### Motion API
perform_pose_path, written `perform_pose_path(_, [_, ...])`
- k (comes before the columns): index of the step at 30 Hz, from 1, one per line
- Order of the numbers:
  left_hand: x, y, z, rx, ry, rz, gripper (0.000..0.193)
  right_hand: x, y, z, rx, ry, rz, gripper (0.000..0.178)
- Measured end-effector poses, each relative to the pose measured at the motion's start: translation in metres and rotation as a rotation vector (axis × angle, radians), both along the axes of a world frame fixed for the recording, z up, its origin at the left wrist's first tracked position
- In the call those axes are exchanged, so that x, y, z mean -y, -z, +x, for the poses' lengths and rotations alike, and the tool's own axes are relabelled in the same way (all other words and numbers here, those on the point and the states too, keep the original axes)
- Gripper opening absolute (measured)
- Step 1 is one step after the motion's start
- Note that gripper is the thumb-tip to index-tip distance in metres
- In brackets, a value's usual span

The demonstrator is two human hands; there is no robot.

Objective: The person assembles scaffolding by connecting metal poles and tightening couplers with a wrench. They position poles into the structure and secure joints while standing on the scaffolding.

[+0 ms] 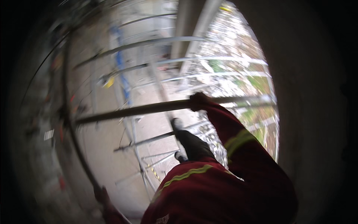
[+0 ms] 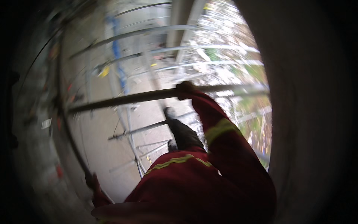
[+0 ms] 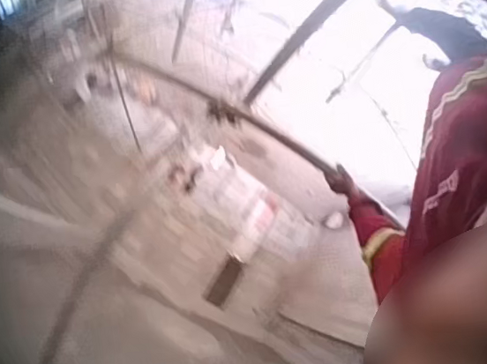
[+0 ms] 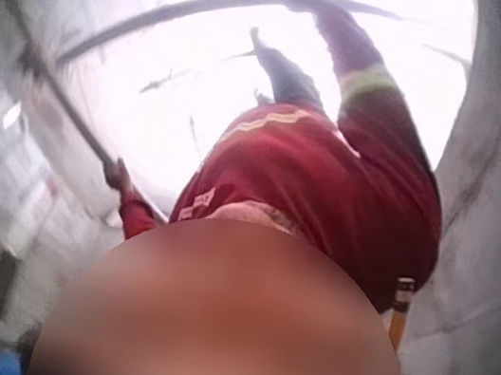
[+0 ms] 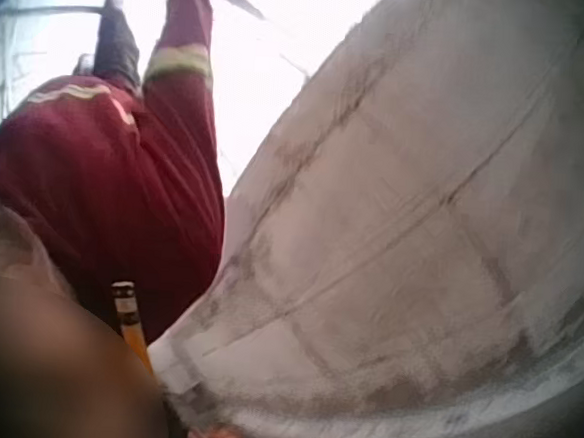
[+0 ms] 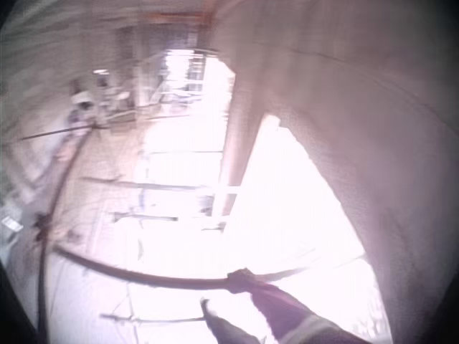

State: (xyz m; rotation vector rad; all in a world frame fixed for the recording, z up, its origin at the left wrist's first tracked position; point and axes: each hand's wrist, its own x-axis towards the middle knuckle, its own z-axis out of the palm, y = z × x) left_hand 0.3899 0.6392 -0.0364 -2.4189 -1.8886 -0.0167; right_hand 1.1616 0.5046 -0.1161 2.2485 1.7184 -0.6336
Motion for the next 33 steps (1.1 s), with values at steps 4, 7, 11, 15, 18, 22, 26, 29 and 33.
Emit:
perform_pose_path(4, [-0.006, -0.004, -0.004, 0.121, -0.078, 0.059, 0.044, -0.008, -0.013, -0.017, 0.076, -0.102, -0.048, 0.037])
perform_pose_path(7, [0.001, -0.028, 0.013, 0.002, -0.417, -0.111, 0.043, -0.014, -0.029, -0.025, 0.024, -0.058, -0.006, 0.04])
perform_pose_path(11, [0.008, -0.045, 0.026, 0.044, -0.468, -0.125, 0.046, -0.016, -0.032, -0.032, 0.024, -0.081, 0.035, 0.043])
perform_pose_path(15, [0.011, -0.025, 0.011, 0.003, -0.475, -0.111, 0.046, -0.012, -0.008, -0.022, 0.02, -0.124, 0.07, 0.04])
perform_pose_path(18, [0.013, -0.007, -0.007, 0.024, -0.304, -0.024, 0.043, -0.008, 0.013, -0.007, 0.075, -0.232, 0.03, 0.042])
perform_pose_path(22, [0.007, 0.006, -0.012, -0.091, -0.162, -0.078, 0.053, -0.013, 0.024, 0.011, -0.06, -0.033, -0.207, 0.043])
perform_pose_path(26, [0.012, 0.003, -0.01, -0.001, -0.401, -0.205, 0.06, -0.01, -0.001, 0.008, -0.009, -0.006, -0.053, 0.043])
perform_pose_path(29, [0.012, 0.001, -0.015, 0.009, -0.347, -0.218, 0.068, -0.014, -0.02, -0.005, 0.01, -0.042, -0.045, 0.035])
perform_pose_path(33, [0.013, 0.002, -0.028, -0.015, -0.38, -0.305, 0.066, -0.02, -0.022, -0.013, 0.044, -0.058, -0.064, 0.039])
